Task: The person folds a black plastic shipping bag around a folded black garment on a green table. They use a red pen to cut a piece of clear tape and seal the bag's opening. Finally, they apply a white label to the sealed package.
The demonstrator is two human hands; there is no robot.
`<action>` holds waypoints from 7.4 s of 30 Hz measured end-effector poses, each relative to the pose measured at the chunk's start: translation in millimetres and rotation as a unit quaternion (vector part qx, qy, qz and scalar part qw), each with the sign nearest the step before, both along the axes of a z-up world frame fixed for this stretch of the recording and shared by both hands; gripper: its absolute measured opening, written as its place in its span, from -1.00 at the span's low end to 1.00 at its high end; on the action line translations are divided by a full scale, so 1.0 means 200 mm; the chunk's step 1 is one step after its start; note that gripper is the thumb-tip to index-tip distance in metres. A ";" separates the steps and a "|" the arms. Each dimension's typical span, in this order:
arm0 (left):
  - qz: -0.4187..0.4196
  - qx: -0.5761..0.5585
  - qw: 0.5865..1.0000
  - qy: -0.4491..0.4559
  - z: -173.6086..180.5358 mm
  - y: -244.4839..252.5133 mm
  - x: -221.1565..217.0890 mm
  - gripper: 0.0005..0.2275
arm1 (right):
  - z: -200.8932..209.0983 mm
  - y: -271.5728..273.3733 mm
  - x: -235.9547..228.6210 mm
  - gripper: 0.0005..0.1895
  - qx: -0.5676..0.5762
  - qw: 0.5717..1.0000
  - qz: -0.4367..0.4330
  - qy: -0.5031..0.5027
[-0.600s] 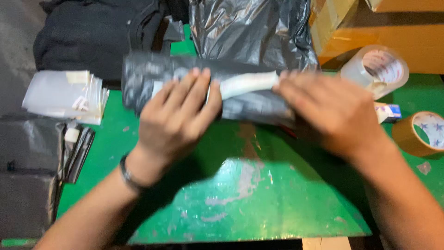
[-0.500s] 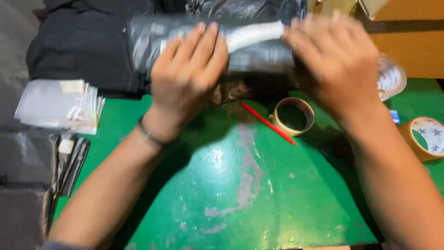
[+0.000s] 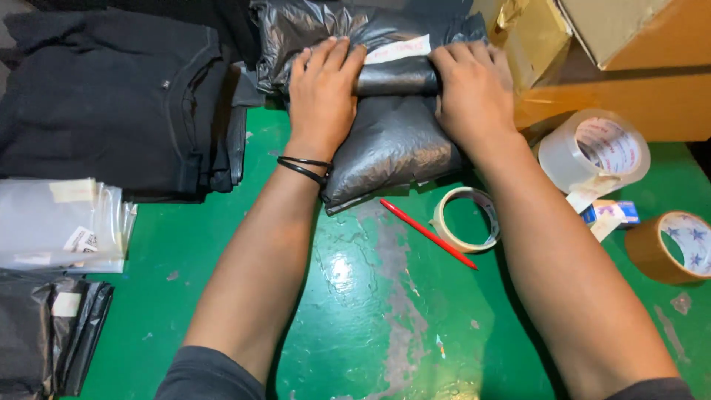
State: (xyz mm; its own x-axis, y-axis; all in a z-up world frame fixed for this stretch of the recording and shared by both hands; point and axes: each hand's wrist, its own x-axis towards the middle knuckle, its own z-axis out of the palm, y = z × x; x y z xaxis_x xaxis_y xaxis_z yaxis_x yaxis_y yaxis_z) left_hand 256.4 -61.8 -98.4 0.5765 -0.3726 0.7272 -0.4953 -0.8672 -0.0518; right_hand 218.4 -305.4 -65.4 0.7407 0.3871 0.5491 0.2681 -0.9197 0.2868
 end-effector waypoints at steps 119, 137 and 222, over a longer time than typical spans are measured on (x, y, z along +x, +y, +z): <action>-0.202 -0.229 0.898 0.318 -0.05 0.26 -0.38 -0.91 | -0.05 0.05 -0.62 -0.52 0.100 0.990 0.016 0.094; -0.102 -0.036 0.980 0.169 0.10 0.12 -0.15 -0.57 | -0.05 0.17 -0.56 -0.59 0.063 0.995 0.066 0.044; -0.214 0.048 0.937 0.271 0.33 0.42 -0.72 -0.50 | 0.12 0.56 -1.07 -0.88 -0.037 0.968 0.214 0.124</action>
State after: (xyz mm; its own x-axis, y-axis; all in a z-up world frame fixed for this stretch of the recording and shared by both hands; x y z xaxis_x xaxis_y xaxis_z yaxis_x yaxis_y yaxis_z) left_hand 111.9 22.4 -32.3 0.6346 -0.7028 0.3215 -0.7726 -0.5875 0.2408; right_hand 4.0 -192.5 -40.7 0.6097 0.7191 0.3335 0.6887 -0.6888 0.2261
